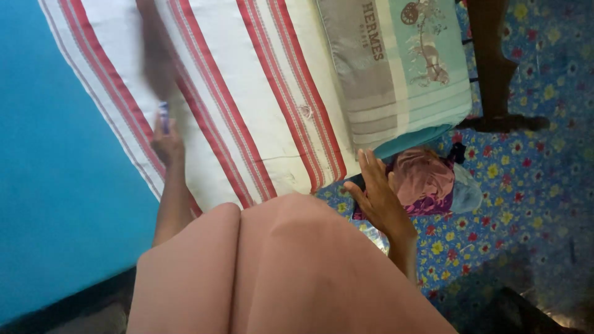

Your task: Dusting a bed and pillow using a feather duster.

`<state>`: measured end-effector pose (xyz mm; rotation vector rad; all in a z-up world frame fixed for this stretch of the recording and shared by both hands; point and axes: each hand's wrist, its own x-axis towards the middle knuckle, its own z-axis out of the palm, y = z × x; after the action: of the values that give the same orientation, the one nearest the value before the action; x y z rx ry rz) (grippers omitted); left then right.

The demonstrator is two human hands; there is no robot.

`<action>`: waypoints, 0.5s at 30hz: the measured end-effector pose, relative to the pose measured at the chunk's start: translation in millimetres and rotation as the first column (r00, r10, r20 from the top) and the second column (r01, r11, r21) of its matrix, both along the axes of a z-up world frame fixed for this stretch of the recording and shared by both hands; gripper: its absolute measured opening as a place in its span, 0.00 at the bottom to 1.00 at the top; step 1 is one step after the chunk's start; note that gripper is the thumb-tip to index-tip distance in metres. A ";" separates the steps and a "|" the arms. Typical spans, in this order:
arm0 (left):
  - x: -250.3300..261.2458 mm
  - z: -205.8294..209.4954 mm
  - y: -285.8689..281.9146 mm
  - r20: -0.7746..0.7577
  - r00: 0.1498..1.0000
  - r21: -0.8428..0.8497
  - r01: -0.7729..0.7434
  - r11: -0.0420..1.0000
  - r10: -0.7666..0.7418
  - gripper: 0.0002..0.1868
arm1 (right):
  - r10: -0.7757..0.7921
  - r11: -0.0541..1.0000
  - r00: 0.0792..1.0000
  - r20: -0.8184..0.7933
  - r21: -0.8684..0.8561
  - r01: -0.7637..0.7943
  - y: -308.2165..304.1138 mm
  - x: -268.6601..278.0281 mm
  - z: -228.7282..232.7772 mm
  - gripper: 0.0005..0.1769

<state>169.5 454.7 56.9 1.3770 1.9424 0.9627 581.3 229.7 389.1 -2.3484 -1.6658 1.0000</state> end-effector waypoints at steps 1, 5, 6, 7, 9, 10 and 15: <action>-4.6 -14.6 -9.8 -0.003 1.000 0.005 -0.002 1.000 0.002 0.22 | 0.002 1.000 1.000 -0.003 0.005 -0.002 -4.9 -0.4 -0.2 0.46; 21.2 -48.8 -74.2 -0.161 0.984 0.161 -0.046 0.986 0.072 0.21 | -0.016 1.000 0.999 -0.028 0.016 0.017 -26.4 -2.5 0.4 0.47; 38.7 -51.3 -98.6 0.086 0.996 -0.118 -0.017 0.993 0.027 0.20 | -0.018 1.000 0.999 -0.032 0.020 0.019 -33.6 -3.1 0.9 0.47; 53.4 -62.9 -133.7 0.086 0.996 -0.115 -0.018 0.993 0.028 0.20 | -0.017 1.000 0.999 -0.031 0.023 0.018 -39.7 -3.3 2.8 0.47; 81.6 -86.1 -202.9 0.121 0.809 -0.144 0.588 0.796 -0.575 0.13 | 0.015 0.998 1.000 -0.015 0.058 -0.014 -52.1 -4.5 6.5 0.47; 85.1 -51.6 -214.0 0.117 0.810 -0.140 0.586 0.798 -0.574 0.13 | 0.017 0.998 1.000 -0.016 0.064 -0.016 -59.9 -4.6 7.7 0.47; 81.7 37.0 -246.8 0.027 0.468 -0.201 0.868 0.454 -0.883 0.26 | 0.045 0.990 0.999 -0.004 0.131 -0.044 -103.9 -5.0 12.1 0.46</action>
<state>251.2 207.9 93.9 1.9807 0.9881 0.1787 576.3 125.7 401.2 -2.2318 -1.7324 0.8764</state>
